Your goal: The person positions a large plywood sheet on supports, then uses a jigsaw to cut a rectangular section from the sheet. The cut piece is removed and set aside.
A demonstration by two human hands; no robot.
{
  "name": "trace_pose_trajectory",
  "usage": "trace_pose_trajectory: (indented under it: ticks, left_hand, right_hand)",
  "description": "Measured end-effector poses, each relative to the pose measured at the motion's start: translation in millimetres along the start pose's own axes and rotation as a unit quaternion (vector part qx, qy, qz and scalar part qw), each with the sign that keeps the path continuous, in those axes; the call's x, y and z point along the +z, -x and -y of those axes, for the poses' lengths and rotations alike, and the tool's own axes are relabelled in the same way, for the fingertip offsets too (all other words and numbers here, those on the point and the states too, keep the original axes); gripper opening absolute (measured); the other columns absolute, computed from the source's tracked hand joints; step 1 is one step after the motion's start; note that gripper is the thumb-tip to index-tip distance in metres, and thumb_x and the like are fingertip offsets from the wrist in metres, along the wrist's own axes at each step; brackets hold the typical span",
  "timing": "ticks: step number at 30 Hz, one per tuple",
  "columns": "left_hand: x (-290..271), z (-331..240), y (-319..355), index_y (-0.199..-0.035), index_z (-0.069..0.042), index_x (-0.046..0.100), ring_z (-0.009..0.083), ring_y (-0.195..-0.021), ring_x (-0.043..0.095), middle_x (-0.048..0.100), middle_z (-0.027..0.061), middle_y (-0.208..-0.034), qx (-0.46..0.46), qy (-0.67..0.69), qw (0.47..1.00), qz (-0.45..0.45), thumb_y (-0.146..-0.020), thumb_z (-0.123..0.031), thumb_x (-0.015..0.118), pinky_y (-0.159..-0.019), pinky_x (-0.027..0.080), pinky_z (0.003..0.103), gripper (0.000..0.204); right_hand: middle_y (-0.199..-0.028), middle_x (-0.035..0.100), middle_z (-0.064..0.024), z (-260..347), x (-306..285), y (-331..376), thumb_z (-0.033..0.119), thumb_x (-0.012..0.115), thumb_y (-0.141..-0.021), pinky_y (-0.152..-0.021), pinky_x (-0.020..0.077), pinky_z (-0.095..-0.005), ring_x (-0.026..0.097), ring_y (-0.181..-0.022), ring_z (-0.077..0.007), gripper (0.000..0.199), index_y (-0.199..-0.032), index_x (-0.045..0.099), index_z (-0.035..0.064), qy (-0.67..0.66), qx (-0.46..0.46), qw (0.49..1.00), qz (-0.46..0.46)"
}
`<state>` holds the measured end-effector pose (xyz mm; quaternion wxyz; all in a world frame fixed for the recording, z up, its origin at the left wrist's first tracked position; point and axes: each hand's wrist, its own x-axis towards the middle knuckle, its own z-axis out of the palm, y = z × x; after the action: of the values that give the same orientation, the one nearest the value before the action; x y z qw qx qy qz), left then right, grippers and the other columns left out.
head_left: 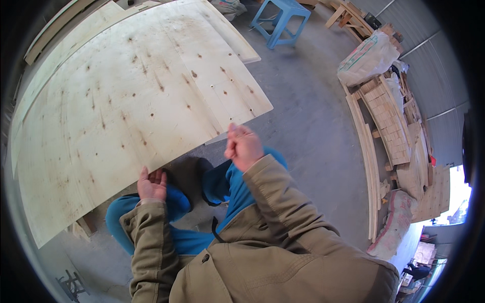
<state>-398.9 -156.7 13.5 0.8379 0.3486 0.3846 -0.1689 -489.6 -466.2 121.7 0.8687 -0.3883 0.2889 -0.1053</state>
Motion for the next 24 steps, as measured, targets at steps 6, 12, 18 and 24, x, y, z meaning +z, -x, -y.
trace_pose_trajectory:
  ticks: [6, 12, 18, 24]
  left_hand:
    - [11, 24, 30, -0.121, -0.012, 0.064, 0.0250, -0.108, 0.066, 0.069, 0.0066, -0.118, -0.064, -0.122, 0.988, 0.074, -0.102, -0.033, 0.067, -0.093, 0.055, 0.046, 0.029]
    - [26, 46, 61, -0.122, -0.010, 0.062, 0.0233, -0.097, 0.069, 0.070, 0.0069, -0.112, -0.072, -0.230, 0.963, 0.122, -0.101, -0.032, 0.069, -0.081, 0.060, 0.042, 0.032]
    - [36, 58, 84, -0.128, -0.013, 0.059, 0.0229, -0.109, 0.064, 0.065, 0.0051, -0.125, -0.024, -0.400, 0.905, 0.143, -0.101, -0.033, 0.068, -0.088, 0.055, 0.045, 0.035]
    - [48, 49, 95, -0.162, -0.008, 0.030, 0.0305, -0.155, 0.027, 0.033, 0.0120, -0.168, -0.059, -0.337, 0.905, 0.252, -0.101, -0.069, 0.044, -0.124, 0.015, 0.053, 0.088]
  right_hand:
    - [-0.065, 0.056, -0.0035, 82, -104, 36, 0.018, 0.068, -0.102, -0.043, 0.0422, -0.0309, 0.050, -0.049, -0.0129, 0.022, -0.085, 0.058, 0.0077, 0.020, -0.174, 0.979, -0.104]
    - [-0.089, 0.072, -0.0113, 57, -271, 80, 0.014, 0.077, -0.092, -0.068, 0.0593, -0.0365, 0.072, -0.077, -0.0228, 0.023, -0.110, 0.066, 0.0072, 0.361, -0.050, 0.913, -0.181]
    - [-0.138, 0.065, -0.0180, -36, -344, 143, 0.017, 0.080, -0.083, -0.109, 0.0485, -0.0457, 0.060, -0.130, -0.0376, 0.061, -0.141, 0.062, 0.0118, 0.730, 0.085, 0.662, -0.144]
    - [-0.141, 0.063, -0.0210, 20, -314, 101, 0.031, 0.069, -0.096, -0.111, 0.0465, -0.0441, 0.060, -0.131, -0.0347, 0.059, -0.144, 0.055, -0.0013, 0.460, -0.053, 0.846, -0.263]
